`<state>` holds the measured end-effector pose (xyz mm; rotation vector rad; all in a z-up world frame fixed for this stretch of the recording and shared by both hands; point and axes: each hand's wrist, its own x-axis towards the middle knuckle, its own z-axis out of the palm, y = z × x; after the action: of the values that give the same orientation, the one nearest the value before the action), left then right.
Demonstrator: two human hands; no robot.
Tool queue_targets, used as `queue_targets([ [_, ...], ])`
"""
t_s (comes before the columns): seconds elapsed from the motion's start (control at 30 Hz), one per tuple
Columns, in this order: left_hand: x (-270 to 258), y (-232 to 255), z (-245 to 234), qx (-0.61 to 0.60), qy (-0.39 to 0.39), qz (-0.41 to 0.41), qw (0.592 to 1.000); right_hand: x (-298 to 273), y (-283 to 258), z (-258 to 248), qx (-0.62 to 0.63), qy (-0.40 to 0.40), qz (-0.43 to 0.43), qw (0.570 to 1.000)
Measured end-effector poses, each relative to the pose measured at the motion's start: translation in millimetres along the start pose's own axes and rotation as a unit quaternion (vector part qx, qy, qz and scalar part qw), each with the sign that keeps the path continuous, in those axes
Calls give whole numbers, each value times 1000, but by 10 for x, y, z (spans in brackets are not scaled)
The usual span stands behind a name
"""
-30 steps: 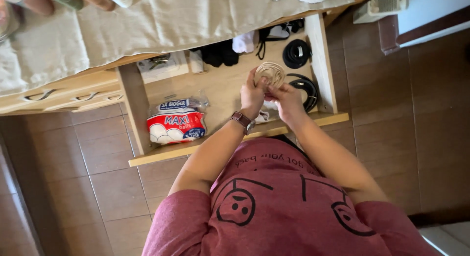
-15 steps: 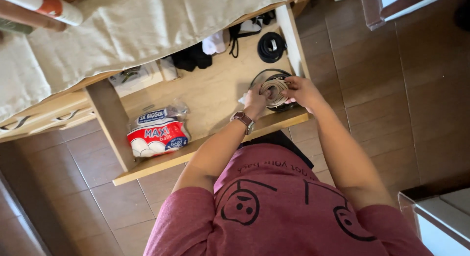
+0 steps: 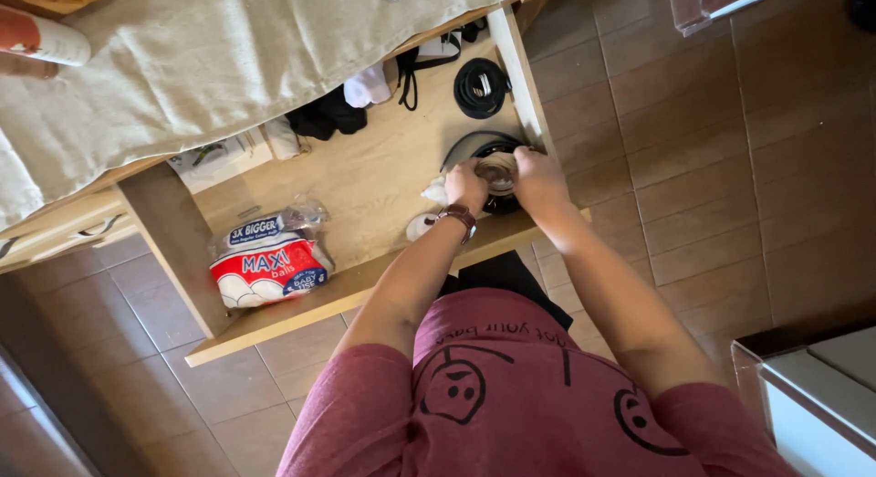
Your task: Organizing various items such as cables, belts, and a package of wipes within a dresser drawer.
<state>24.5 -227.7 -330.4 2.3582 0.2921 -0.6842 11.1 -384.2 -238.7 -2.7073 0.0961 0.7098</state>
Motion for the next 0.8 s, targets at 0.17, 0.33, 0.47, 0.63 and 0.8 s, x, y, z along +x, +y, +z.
queue_targets([
  [0.17, -20, -54, 73, 59, -52, 20, 997, 42, -81, -84, -45, 18, -94, 994],
  [0.33, -209, 57, -189, 105, -103, 51, 988, 272, 74, 226, -106, 26, -146, 983],
  [0.47, -122, -17, -309, 17, -95, 21, 995, 528, 143, 470, -81, 54, -138, 986],
  [0.63, 0, -3, -376, 37, -76, 16, 996, 599, 35, 236, 9, -52, -62, 997],
  [0.8, 11, 44, -411, 93, -80, 89, 988, 461, -60, 34, -7, -74, -48, 996],
])
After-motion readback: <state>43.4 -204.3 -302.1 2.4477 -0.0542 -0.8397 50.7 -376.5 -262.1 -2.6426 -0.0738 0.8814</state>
